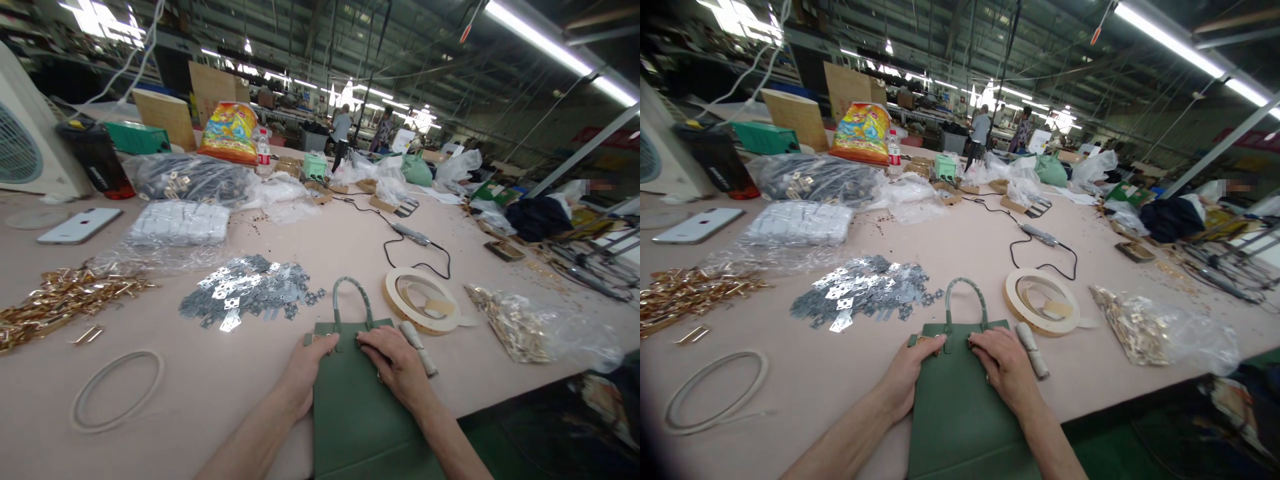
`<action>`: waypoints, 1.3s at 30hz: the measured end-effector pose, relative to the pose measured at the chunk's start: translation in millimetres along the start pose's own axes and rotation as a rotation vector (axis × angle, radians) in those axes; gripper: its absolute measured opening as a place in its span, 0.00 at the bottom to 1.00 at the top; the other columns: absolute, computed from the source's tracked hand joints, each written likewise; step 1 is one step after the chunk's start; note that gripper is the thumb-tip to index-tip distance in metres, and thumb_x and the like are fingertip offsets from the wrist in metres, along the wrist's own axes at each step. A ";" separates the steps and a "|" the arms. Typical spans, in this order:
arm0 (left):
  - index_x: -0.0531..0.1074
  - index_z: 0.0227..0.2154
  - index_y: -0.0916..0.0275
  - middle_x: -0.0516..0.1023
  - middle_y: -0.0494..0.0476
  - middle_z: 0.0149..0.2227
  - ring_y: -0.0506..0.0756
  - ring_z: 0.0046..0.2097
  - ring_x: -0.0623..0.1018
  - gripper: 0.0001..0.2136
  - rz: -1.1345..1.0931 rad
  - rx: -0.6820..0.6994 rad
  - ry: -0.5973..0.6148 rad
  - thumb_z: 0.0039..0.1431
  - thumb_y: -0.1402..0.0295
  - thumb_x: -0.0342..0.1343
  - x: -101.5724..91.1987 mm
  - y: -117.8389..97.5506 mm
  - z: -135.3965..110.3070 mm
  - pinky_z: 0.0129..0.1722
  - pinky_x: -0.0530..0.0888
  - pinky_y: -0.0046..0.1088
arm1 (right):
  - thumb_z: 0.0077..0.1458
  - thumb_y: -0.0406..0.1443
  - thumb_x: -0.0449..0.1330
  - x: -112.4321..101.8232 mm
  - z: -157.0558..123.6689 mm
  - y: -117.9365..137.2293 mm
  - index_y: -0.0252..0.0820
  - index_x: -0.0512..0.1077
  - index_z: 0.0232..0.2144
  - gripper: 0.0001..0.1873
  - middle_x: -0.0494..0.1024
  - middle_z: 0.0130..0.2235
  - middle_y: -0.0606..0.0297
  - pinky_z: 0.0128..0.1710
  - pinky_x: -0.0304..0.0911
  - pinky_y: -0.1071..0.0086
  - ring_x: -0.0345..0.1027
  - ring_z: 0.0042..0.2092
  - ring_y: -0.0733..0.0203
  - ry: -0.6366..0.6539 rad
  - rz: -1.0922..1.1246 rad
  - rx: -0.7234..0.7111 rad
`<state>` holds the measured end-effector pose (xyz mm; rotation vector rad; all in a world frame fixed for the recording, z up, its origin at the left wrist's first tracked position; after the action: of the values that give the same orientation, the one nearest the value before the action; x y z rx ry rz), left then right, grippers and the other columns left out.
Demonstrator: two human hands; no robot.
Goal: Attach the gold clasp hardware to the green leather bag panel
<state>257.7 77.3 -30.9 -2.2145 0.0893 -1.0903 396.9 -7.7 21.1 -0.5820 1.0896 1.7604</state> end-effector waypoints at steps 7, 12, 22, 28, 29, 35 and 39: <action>0.81 0.41 0.67 0.86 0.64 0.36 0.62 0.34 0.86 0.19 -0.020 0.032 -0.006 0.47 0.63 0.74 -1.1 0.3 0.1 0.41 0.82 0.41 | 0.70 0.33 0.63 -3.4 1.3 2.0 0.54 0.78 0.55 0.14 0.85 0.50 0.65 0.61 0.68 0.49 0.80 0.50 0.51 -0.040 0.013 -0.006; 0.80 0.40 0.67 0.86 0.63 0.36 0.62 0.34 0.85 0.19 -0.015 0.026 0.006 0.47 0.62 0.75 -1.1 -0.2 0.2 0.40 0.82 0.40 | 0.70 0.31 0.62 -5.6 1.0 5.4 0.54 0.77 0.56 0.16 0.85 0.50 0.64 0.59 0.69 0.49 0.79 0.51 0.51 -0.048 0.006 -0.042; 0.79 0.40 0.66 0.86 0.65 0.37 0.63 0.34 0.85 0.22 -0.018 -0.020 0.035 0.44 0.61 0.76 1.6 -0.2 1.1 0.38 0.82 0.39 | 0.70 0.27 0.59 -11.7 -1.5 28.9 0.52 0.76 0.58 0.20 0.82 0.50 0.59 0.54 0.71 0.52 0.74 0.52 0.49 -0.120 -0.113 0.001; 0.80 0.44 0.67 0.86 0.66 0.38 0.64 0.34 0.86 0.24 -0.002 -0.060 0.044 0.44 0.62 0.76 -0.2 2.2 1.1 0.38 0.83 0.41 | 0.70 0.26 0.59 -11.2 -0.2 25.3 0.52 0.75 0.59 0.21 0.82 0.49 0.59 0.52 0.73 0.55 0.75 0.51 0.51 -0.100 -0.022 -0.018; 0.80 0.44 0.67 0.87 0.66 0.38 0.64 0.34 0.86 0.24 -0.003 -0.061 0.042 0.44 0.63 0.76 -0.8 2.9 1.4 0.39 0.83 0.41 | 0.70 0.26 0.58 -11.1 1.0 24.3 0.51 0.75 0.58 0.20 0.82 0.49 0.59 0.51 0.74 0.56 0.75 0.51 0.51 -0.086 -0.005 -0.021; 0.80 0.44 0.67 0.87 0.65 0.37 0.62 0.35 0.86 0.23 -0.010 -0.038 0.054 0.45 0.63 0.76 -0.7 4.1 2.1 0.42 0.83 0.39 | 0.72 0.29 0.58 -9.4 8.8 22.8 0.48 0.77 0.55 0.15 0.82 0.45 0.59 0.48 0.75 0.60 0.77 0.47 0.53 -0.003 0.035 0.025; 0.80 0.43 0.67 0.87 0.64 0.36 0.62 0.35 0.86 0.23 0.003 -0.001 0.041 0.45 0.61 0.77 -2.5 1.9 3.7 0.42 0.83 0.39 | 0.72 0.30 0.57 -7.4 7.4 26.6 0.47 0.76 0.55 0.14 0.81 0.46 0.57 0.48 0.75 0.60 0.77 0.47 0.52 -0.002 -0.020 0.049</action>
<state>259.2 78.6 -35.3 -2.1922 0.1107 -1.1342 376.8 -8.7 41.4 -0.5589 1.1185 1.7117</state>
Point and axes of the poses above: each hand's wrist, its own z-axis towards the middle knuckle, its own x-axis out of the palm, y = z × x, the point moved 10 cm from there along z, towards the middle knuckle
